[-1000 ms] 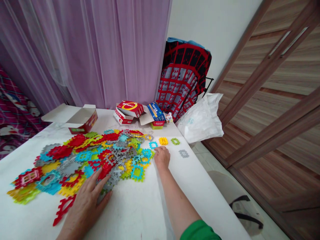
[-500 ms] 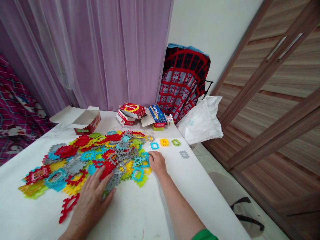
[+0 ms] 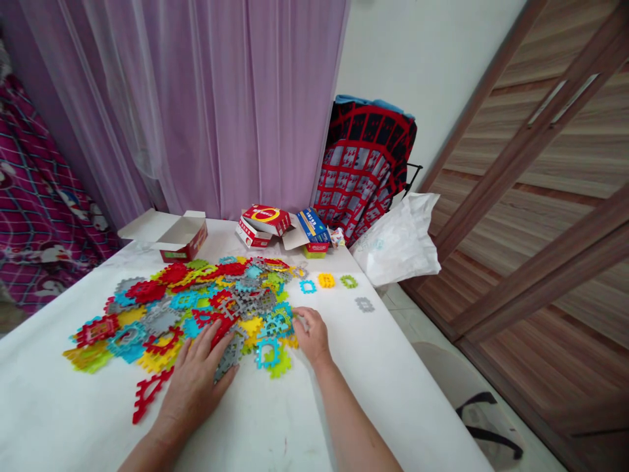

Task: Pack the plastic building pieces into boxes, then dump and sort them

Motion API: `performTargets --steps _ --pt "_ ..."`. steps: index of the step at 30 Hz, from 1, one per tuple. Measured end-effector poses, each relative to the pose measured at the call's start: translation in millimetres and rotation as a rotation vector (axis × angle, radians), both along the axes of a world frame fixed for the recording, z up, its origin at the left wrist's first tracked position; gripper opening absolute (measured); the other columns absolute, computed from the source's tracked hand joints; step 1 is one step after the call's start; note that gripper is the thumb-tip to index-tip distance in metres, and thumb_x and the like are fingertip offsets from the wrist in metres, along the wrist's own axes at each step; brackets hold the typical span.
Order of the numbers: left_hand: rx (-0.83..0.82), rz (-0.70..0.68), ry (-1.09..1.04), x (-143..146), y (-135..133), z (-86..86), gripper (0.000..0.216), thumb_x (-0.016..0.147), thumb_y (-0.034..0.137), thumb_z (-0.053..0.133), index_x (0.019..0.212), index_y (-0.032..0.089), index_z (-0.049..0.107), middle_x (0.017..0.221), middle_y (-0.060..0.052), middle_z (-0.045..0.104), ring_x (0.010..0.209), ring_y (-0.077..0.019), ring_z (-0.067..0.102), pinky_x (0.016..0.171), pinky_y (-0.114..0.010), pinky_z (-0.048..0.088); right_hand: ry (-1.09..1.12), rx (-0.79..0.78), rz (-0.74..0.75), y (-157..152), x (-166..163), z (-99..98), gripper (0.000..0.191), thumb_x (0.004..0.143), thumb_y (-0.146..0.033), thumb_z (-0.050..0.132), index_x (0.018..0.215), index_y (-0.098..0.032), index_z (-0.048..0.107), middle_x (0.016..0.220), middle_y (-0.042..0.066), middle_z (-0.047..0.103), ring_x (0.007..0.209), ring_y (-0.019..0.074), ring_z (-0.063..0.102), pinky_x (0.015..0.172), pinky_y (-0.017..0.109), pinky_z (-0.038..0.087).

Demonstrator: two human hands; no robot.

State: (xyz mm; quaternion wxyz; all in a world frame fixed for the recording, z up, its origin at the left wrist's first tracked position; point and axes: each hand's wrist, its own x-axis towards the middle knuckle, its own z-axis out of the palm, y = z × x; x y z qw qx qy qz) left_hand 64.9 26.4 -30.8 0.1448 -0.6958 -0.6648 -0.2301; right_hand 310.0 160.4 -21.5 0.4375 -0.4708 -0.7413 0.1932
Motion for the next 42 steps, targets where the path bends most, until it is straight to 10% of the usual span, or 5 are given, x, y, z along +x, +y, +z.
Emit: performTargets --steps 11,28,42 --pt "-0.024 0.007 0.039 3 0 4.6 0.045 0.088 0.038 0.051 0.13 0.026 0.058 0.149 -0.015 0.048 0.132 -0.033 0.049 0.106 -0.058 0.039 -0.335 0.197 0.098 -27 -8 8.8 0.042 0.073 -0.025 0.072 0.115 -0.028 0.07 0.134 0.007 0.058 0.124 0.026 0.049 0.103 0.042 0.04" --pt "0.004 -0.014 0.022 8 -3 8.9 0.046 0.085 0.036 0.054 0.13 0.026 0.058 0.148 -0.016 0.048 0.134 -0.0349 0.048 0.109 -0.06 0.035 -0.082 0.359 0.108 -44 -5 12.0 0.015 0.086 -0.024 0.056 0.077 -0.022 0.068 0.078 0.003 0.067 0.079 0.0173 0.06 0.076 0.03 0.047" --pt "0.019 -0.023 0.01 10 -5 12.8 0.044 0.086 0.034 0.053 0.129 0.026 0.058 0.148 -0.015 0.049 0.134 -0.0338 0.048 0.107 -0.06 0.039 -0.426 0.286 0.128 -74 -23 16.0 0.032 0.076 -0.042 0.073 0.1 -0.022 0.067 0.094 0.004 0.07 0.09 0.0223 0.06 0.079 0.035 0.042"
